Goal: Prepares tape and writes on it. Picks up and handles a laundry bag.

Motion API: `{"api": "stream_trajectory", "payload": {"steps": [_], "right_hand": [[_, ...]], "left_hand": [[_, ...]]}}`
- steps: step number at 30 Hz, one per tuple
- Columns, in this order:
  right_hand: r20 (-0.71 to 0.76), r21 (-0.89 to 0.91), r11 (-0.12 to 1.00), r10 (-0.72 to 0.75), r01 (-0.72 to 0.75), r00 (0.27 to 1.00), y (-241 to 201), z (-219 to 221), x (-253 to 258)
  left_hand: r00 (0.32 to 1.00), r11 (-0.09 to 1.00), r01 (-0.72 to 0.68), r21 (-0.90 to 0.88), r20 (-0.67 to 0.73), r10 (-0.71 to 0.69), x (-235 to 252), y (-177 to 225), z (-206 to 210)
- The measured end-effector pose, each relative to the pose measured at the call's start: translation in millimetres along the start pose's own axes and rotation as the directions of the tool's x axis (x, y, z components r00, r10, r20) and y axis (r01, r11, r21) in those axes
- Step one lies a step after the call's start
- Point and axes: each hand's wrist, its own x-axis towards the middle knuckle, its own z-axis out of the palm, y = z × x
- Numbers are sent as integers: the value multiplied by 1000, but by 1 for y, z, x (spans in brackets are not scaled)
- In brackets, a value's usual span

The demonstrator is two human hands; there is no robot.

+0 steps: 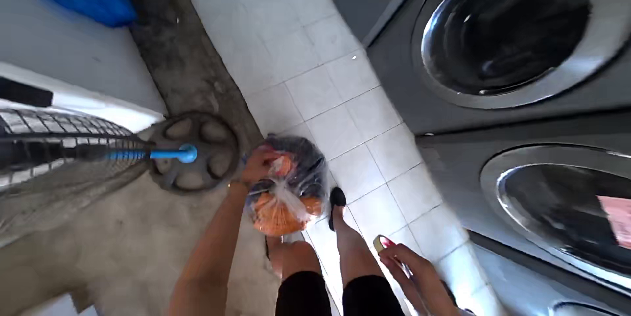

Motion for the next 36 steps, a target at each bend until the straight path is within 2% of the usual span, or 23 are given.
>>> {"api": "stream_trajectory", "payload": {"steps": [3, 5, 8, 11, 15, 17, 20, 23, 27, 28, 30, 33, 36], "right_hand": [[61, 13, 1000, -26, 25, 998, 2, 16, 8], [83, 33, 998, -48, 45, 995, -2, 29, 13], [102, 76, 995, -78, 71, 992, -6, 44, 19], [107, 86, 993, -85, 76, 991, -8, 50, 22], [93, 47, 997, -65, 61, 994, -7, 45, 24], [88, 24, 998, -52, 50, 995, -8, 40, 26], [85, 13, 999, -31, 30, 996, -9, 35, 28], [87, 21, 999, -42, 40, 995, -8, 35, 30], [117, 8, 998, -55, 54, 992, -12, 34, 36], [125, 10, 998, -57, 56, 991, -16, 31, 37], [128, 18, 997, -71, 69, 989, -23, 22, 42], [130, 16, 996, -87, 85, 988, -30, 4, 50], [156, -34, 993, -108, 114, 982, -31, -9, 63]], "left_hand": [[998, 997, -62, 47, -5, 62, 2, 4, -9], [991, 972, -124, 200, -22, 131, 5, 3, -12], [971, 853, -211, 477, 4, 238, 10, 0, -11], [964, 753, -228, 618, 37, 262, 8, 6, -7], [977, 722, -142, 677, -20, 211, 6, 17, -17], [960, 767, -143, 626, -100, 260, 2, 18, -22], [905, 884, -257, 391, -224, 362, -8, 13, -21], [945, 938, -276, 211, -116, 305, -10, -9, -8], [979, 926, -196, 321, 13, 203, 3, -20, 9], [981, 920, -185, 346, 11, 193, 3, -20, 11], [979, 950, -157, 271, -86, 186, -5, -21, 10], [971, 999, 36, 39, -238, -25, -22, -14, 3], [914, 980, 190, -62, -354, -200, -31, -29, 13]]}}
